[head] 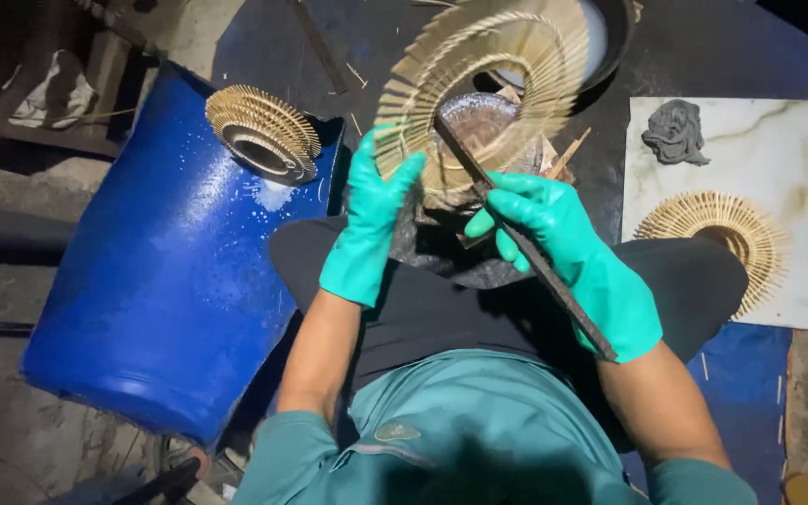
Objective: Assembling and adjusting bamboo slats on circular components for furniture manufacturing.
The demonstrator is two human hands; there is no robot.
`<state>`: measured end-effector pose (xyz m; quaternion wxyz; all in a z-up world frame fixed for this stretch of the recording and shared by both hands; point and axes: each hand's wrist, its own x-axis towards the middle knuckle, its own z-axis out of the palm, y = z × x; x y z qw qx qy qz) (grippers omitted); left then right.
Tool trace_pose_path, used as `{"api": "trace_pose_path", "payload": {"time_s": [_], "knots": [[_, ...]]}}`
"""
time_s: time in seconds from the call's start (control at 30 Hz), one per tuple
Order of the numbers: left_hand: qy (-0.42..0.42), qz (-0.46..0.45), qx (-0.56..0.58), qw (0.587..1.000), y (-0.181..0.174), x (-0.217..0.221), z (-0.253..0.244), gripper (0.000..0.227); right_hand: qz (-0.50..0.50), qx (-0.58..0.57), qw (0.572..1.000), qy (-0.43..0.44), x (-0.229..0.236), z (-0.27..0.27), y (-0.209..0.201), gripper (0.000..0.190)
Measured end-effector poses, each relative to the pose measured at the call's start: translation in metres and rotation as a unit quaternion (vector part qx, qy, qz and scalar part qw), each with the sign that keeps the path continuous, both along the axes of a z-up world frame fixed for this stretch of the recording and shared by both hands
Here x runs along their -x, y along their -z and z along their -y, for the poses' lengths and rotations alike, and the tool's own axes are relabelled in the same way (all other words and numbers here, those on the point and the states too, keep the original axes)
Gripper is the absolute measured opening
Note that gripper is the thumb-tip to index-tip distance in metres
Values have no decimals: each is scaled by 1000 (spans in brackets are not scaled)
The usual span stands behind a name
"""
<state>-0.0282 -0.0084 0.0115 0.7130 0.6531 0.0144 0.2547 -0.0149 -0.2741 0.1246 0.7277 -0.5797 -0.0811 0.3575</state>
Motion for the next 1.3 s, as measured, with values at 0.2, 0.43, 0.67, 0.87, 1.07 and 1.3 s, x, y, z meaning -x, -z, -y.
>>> {"api": "trace_pose_path", "payload": {"time_s": [0.2, 0.43, 0.67, 0.87, 1.07, 1.3], "knots": [[-96, -5, -48, 994, 13, -4, -9, 37, -15, 42, 999, 7, -1, -9, -10, 45], [-52, -3, 122, 991, 8, -7, -9, 34, 9, 93, 996, -11, 2, -9, -12, 35], [-38, -27, 89, 995, 8, -5, -15, 33, -15, 48, 999, 5, -1, -7, -3, 40], [-6, 9, -6, 1000, -14, 7, -3, 38, -11, -19, 1000, -9, 0, -6, -6, 42], [-43, 14, 67, 997, 20, -2, -16, 34, -18, 44, 998, 46, 5, -15, -20, 43], [-35, -4, 75, 997, 10, -4, -19, 31, -19, 70, 997, -37, 4, -9, -6, 43]]}}
